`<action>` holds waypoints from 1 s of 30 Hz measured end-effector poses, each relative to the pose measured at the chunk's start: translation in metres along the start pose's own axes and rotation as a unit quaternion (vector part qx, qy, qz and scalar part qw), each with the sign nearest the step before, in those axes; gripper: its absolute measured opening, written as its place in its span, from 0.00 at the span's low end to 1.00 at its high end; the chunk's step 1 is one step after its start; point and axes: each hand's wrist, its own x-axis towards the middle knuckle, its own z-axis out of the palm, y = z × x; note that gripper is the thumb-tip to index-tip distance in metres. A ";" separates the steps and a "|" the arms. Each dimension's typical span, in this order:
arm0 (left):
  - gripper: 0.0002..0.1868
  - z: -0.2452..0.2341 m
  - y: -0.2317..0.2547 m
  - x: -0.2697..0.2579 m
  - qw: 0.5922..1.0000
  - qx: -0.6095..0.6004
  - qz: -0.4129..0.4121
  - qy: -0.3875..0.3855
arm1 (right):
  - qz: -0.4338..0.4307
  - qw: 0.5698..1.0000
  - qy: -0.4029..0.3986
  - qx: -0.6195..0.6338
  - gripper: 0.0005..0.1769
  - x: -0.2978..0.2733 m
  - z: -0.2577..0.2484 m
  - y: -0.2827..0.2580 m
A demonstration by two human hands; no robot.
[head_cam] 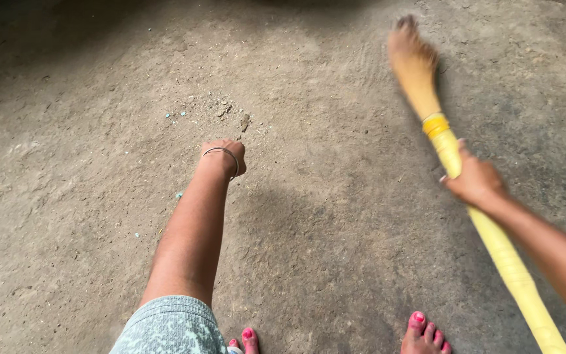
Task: The person sweeps an earthen floor using a long-handled broom, gathering debris into small piles and picking up larger pieces of trash by hand.
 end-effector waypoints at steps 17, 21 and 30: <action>0.12 -0.017 -0.015 -0.018 0.998 -0.030 -0.011 0.057 | -0.137 0.990 -0.002 0.039 0.56 -0.024 0.008 -0.021; 0.11 -0.014 -0.021 -0.021 0.998 -0.006 -0.009 0.061 | -0.064 0.995 0.076 0.017 0.64 0.021 -0.007 0.015; 0.14 -0.035 -0.053 -0.038 0.995 -0.017 -0.050 0.087 | -0.208 0.972 -0.057 -0.093 0.60 -0.041 0.040 -0.056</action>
